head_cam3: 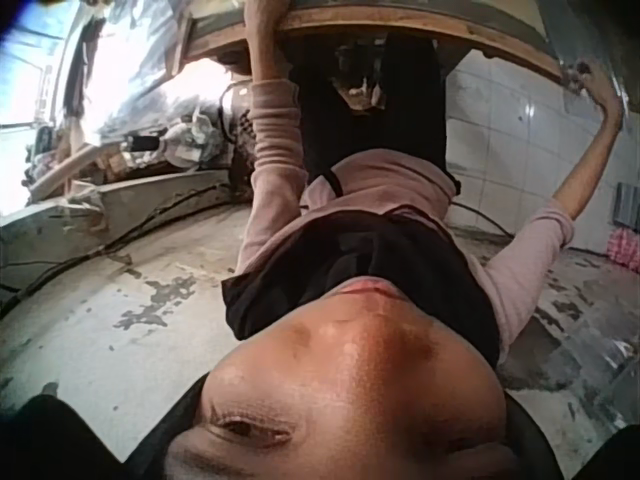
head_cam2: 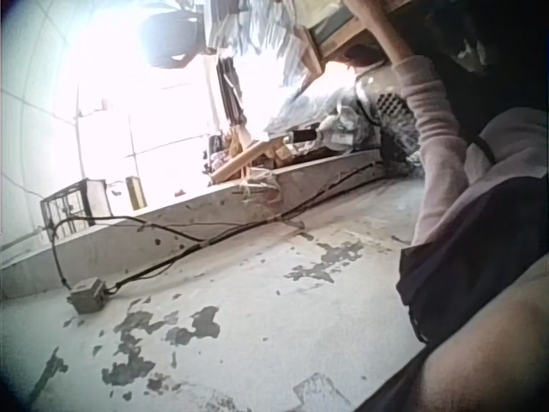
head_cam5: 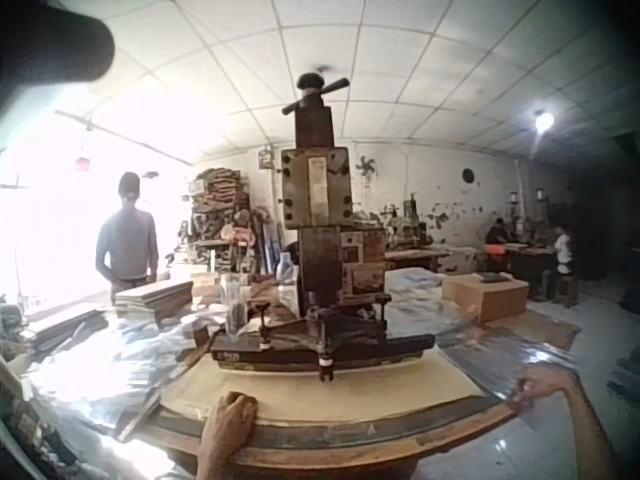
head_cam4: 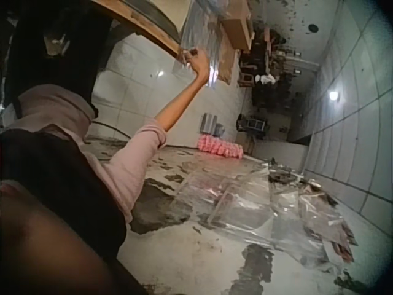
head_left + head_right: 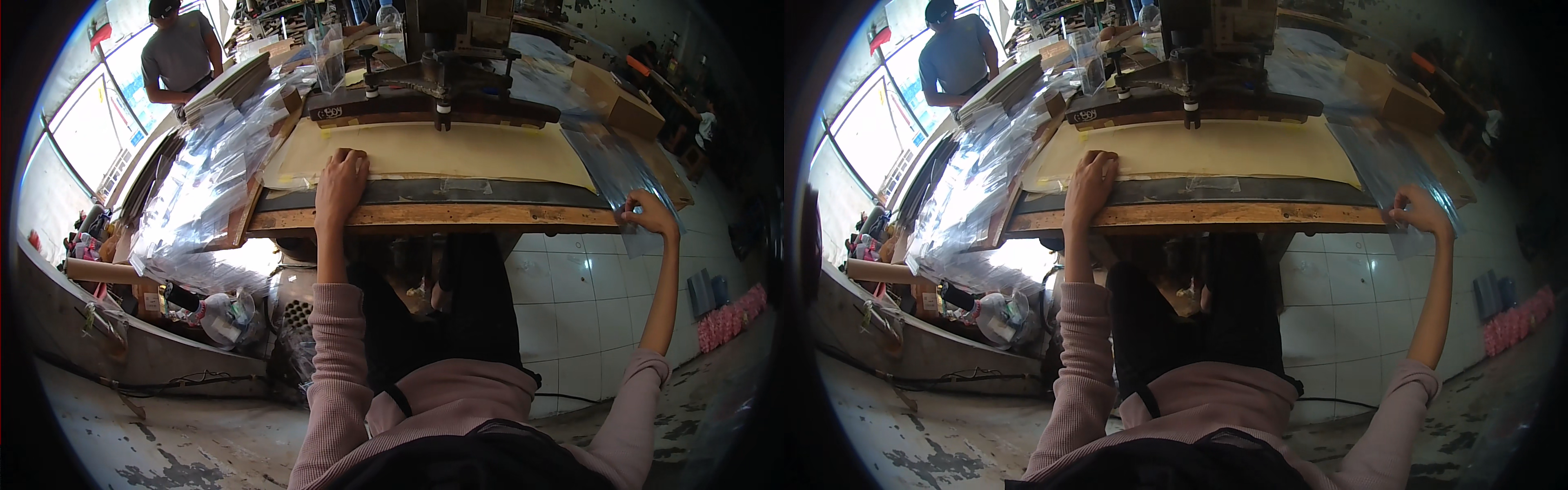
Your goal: The person positions and flattens plastic sheets under a heat sealing press machine and removes excess plastic strips by hand.
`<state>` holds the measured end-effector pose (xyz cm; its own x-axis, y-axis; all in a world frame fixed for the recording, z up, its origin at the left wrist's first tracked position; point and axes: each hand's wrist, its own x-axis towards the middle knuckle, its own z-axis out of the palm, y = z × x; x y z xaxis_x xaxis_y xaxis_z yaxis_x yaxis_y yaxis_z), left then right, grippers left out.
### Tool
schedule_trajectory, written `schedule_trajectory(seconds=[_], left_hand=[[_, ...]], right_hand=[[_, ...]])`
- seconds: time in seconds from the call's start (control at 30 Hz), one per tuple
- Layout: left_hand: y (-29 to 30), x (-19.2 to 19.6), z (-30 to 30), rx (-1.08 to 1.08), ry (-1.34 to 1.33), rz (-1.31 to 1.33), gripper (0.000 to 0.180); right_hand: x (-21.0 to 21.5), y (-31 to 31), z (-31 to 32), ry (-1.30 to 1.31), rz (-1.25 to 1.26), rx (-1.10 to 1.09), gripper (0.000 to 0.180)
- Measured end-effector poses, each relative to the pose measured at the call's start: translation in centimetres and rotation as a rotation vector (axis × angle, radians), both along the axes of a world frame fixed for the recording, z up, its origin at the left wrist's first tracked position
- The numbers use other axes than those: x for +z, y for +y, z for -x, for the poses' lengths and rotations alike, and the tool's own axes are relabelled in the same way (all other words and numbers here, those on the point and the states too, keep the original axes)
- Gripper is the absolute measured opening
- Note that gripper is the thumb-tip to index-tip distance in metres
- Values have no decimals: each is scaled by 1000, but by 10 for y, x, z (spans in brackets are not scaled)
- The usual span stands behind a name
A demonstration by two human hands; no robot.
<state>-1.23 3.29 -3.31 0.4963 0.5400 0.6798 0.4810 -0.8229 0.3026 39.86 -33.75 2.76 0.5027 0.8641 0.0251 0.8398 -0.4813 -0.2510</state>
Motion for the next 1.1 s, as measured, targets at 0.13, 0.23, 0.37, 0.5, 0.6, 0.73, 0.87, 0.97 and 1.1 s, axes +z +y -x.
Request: schedule_trajectory(seconds=[0.13,0.23,0.37,0.5,0.6,0.73,0.87,0.97,1.1], left_hand=[[-1,1,2,7,16,48,21],[-1,2,10,24,29,47,21],[-6,5,-5,-2,24,47,21],[0,-2,2,10,9,-20,20],[-3,0,3,7,12,-14,20],[-7,4,-1,-53,-15,4,20],[-57,15,3,-279,-311,264,20],[-138,-2,-11,-605,-401,798,34],[-181,-29,-12,-930,-594,1558,57]], right_hand=[[-10,6,-10,-116,-92,56,14],[6,17,-15,25,-158,-169,7],[12,-33,-165,-539,-143,-264,17],[87,-23,-194,-714,-264,-704,31],[163,-18,-140,-993,-622,-645,36],[193,12,-48,-788,-533,-86,19],[124,66,128,-407,-547,282,23],[49,91,194,-42,-431,409,20],[-32,117,245,152,-524,590,20]])
